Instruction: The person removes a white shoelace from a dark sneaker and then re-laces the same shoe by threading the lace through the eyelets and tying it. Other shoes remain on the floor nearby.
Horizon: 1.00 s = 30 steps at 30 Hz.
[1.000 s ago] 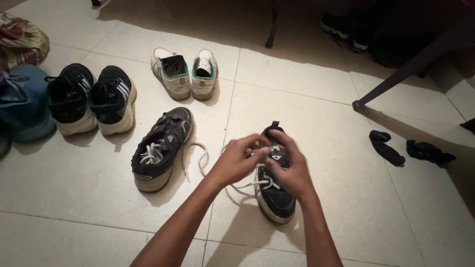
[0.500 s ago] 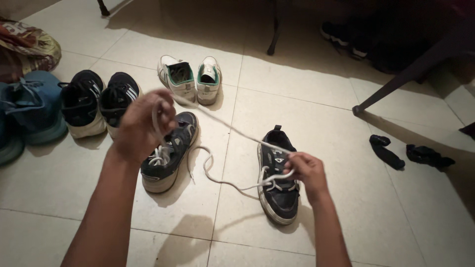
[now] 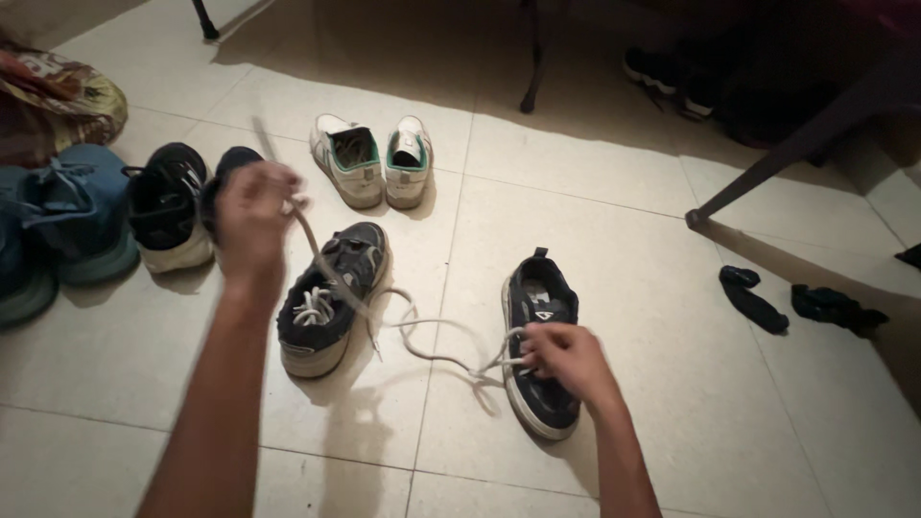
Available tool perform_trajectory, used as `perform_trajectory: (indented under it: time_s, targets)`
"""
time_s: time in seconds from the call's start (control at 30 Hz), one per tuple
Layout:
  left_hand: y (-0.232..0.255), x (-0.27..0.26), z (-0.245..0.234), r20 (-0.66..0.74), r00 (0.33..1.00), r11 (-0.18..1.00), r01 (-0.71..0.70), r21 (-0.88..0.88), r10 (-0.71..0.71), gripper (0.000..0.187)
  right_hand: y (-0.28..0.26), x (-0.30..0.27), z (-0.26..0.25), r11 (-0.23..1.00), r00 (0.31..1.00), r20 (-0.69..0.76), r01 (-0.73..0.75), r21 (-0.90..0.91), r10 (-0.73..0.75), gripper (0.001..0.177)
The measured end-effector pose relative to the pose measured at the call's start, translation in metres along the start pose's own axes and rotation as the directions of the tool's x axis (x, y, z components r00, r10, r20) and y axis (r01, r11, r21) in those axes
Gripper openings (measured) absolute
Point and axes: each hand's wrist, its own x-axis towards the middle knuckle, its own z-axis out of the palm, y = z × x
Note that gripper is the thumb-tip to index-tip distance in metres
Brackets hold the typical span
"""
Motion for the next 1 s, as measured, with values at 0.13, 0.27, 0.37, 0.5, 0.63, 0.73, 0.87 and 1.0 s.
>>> perform_trajectory:
  time_s: [0.13, 0.27, 0.37, 0.5, 0.63, 0.73, 0.87, 1.0]
  targets:
    - [-0.032, -0.037, 0.057, 0.139, 0.983, 0.927, 0.060, 0.371, -0.119, 0.024, 0.000, 0.009, -0.007, 0.968, 0.962, -0.250, 0.043, -0.248, -0.107, 0.030]
    - [-0.063, -0.099, 0.124, 0.287, 0.944, 0.823, -0.033, 0.568, -0.160, 0.018, 0.009, 0.023, -0.002, 0.945, 0.970, -0.187, 0.090, -0.315, -0.155, 0.037]
    - [-0.077, -0.135, 0.143, 0.299, 0.945, 0.846, -0.048, 0.531, -0.134, 0.019, 0.021, 0.028, 0.007, 0.922, 0.951, -0.173, 0.189, -0.337, -0.258, 0.035]
    - [-0.096, -0.151, 0.149, 0.256, 0.932, 0.903, 0.136, 0.408, -0.256, 0.024, 0.037, 0.030, 0.006, 0.961, 0.962, -0.193, 0.148, -0.235, -0.196, 0.033]
    - [-0.113, -0.157, 0.146, 0.281, 0.820, 0.842, 0.383, 0.380, -0.499, 0.029, 0.042, 0.035, 0.007, 0.992, 0.977, -0.185, 0.096, -0.080, -0.110, 0.032]
    - [-0.125, -0.164, 0.139, 0.327, 0.868, 0.886, 0.228, 0.404, -0.373, 0.027, 0.045, 0.038, 0.009, 0.994, 0.981, -0.162, 0.104, -0.017, -0.105, 0.030]
    - [-0.135, -0.173, 0.141, 0.333, 0.874, 0.860, 0.162, 0.484, -0.352, 0.026, 0.051, 0.039, 0.011, 0.993, 0.979, -0.163, 0.122, 0.006, -0.119, 0.030]
    - [-0.133, -0.175, 0.153, 0.346, 0.869, 0.849, 0.141, 0.510, -0.353, 0.034, 0.047, 0.039, 0.003, 0.988, 0.995, -0.072, 0.073, 0.138, -0.063, 0.031]
